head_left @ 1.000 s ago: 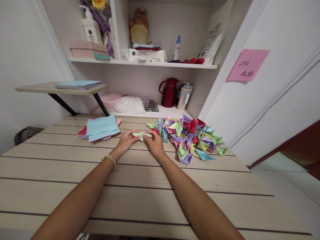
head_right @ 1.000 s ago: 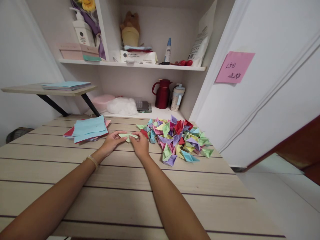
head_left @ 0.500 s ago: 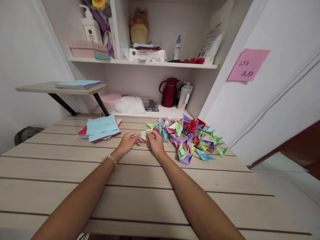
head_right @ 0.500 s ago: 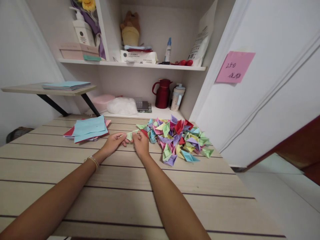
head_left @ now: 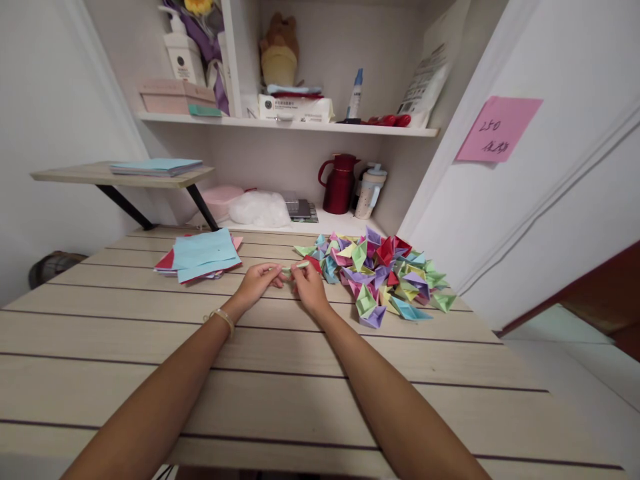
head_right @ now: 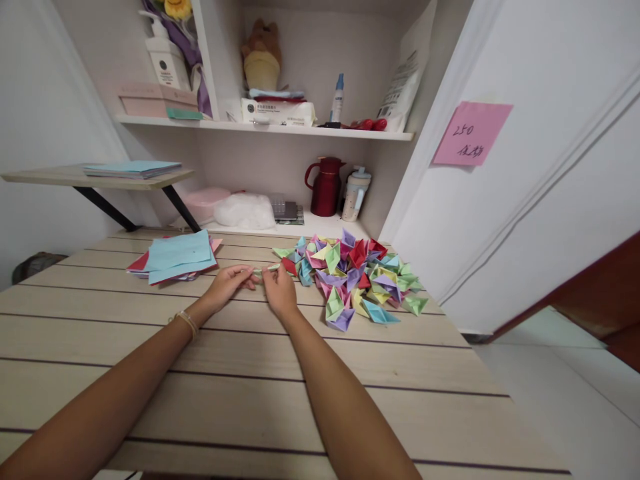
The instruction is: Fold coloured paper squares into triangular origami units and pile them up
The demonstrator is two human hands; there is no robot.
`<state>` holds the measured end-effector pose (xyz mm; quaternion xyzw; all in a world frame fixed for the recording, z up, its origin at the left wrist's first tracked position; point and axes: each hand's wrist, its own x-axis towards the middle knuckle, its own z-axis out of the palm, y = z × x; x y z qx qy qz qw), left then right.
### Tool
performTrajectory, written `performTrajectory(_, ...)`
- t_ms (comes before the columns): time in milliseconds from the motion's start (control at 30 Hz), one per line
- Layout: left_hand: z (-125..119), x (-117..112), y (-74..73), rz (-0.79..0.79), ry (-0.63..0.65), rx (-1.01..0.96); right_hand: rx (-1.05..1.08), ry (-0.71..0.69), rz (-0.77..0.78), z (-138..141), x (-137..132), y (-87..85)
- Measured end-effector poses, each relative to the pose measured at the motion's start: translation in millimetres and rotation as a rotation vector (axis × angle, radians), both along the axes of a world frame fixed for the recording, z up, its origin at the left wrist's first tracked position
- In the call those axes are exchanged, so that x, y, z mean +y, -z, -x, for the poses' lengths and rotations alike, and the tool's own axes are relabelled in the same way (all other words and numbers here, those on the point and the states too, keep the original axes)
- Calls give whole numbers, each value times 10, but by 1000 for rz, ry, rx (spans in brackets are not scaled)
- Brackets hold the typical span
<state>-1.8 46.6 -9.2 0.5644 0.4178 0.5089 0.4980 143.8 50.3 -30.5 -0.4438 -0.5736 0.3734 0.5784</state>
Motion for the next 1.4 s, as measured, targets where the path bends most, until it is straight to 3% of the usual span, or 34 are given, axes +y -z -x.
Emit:
performTrajectory(300,26,52,65,11,-9,-44,-67,10,-6,9,-28,-28)
performTrajectory(633,14,23,14,-19,-21,22,-99,9,-22,-1,-51,-47)
performTrajectory(1033,15,18,22,-35,4,52,29,-19,53,-1,-28,-43)
performTrajectory(1400,15,47,40,-47,28,30,-149,23,-26,-17,-61,-73)
